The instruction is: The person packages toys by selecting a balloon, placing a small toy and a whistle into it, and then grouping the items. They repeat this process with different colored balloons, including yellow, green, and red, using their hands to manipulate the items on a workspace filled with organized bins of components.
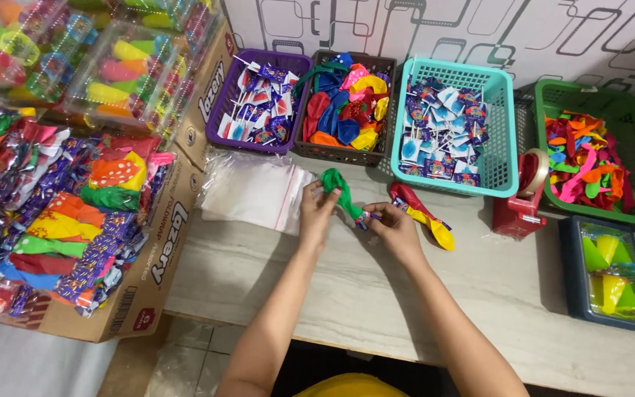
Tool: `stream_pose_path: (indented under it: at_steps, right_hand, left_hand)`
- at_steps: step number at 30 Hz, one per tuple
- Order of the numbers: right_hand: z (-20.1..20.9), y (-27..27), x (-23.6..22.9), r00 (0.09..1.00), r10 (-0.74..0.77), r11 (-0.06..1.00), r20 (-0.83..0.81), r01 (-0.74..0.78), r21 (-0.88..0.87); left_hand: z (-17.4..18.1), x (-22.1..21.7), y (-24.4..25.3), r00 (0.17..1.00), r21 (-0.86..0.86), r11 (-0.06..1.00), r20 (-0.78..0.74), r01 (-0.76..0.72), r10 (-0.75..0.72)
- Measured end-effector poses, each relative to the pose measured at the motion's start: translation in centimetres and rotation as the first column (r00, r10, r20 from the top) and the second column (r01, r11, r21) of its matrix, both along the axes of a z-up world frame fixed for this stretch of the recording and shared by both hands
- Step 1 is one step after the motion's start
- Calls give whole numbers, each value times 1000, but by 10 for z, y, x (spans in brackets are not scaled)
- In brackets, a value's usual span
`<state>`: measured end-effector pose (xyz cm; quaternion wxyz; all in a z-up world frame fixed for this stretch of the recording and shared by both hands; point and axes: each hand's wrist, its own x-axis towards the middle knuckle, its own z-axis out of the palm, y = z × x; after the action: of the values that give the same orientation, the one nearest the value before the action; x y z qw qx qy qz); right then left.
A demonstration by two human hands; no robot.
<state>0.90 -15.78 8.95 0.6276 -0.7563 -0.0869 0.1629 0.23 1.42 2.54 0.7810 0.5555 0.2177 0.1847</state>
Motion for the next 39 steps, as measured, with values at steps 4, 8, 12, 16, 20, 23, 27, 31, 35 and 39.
stream_pose_path:
  at_steps: [4, 8, 12, 16, 20, 23, 27, 31, 35, 39]
  right_hand:
    - [-16, -14, 5, 1000, -19, 999, 11, 20, -45]
    - [-25, -31, 9, 996, -85, 996, 39, 85, -5]
    - [-32, -64, 17, 967, -240, 964, 87, 228, 134]
    - [-1, -87, 12, 947, -294, 954, 129, 282, 101]
    - [-9, -106, 15, 904, -358, 932, 232, 361, 31]
    - [-26, -119, 20, 873, -381, 905, 304, 419, -70]
    - [-43, -123, 25, 853, -390, 862, 345, 470, -188]
    - [-51, -121, 28, 850, -392, 844, 352, 484, -229]
    - [-43, -121, 22, 841, -389, 838, 376, 493, -233]
    - [-51, -132, 30, 794, -422, 819, 438, 541, -191]
  left_hand:
    - [-35, 17, 13, 999, -23, 1000, -35, 16, -17]
    - [-22, 14, 9, 996, -71, 993, -3, 93, -94]
    - [-22, 18, 1, 974, 73, 974, 57, 216, -220]
    - [-40, 34, -14, 953, 223, 934, 57, 278, -298]
    - [-19, 41, -39, 937, 459, 831, -9, 313, -348]
    - [-13, 47, -52, 943, 698, 655, -90, 290, -321]
    - [-22, 52, -57, 955, 936, 263, -172, 235, -243]
    - [-21, 52, -63, 960, 954, 195, -184, 226, -213]
    - [-11, 44, -63, 947, 930, 245, -215, 273, -237]
    - [-5, 41, -58, 964, 896, 384, -141, 221, -227]
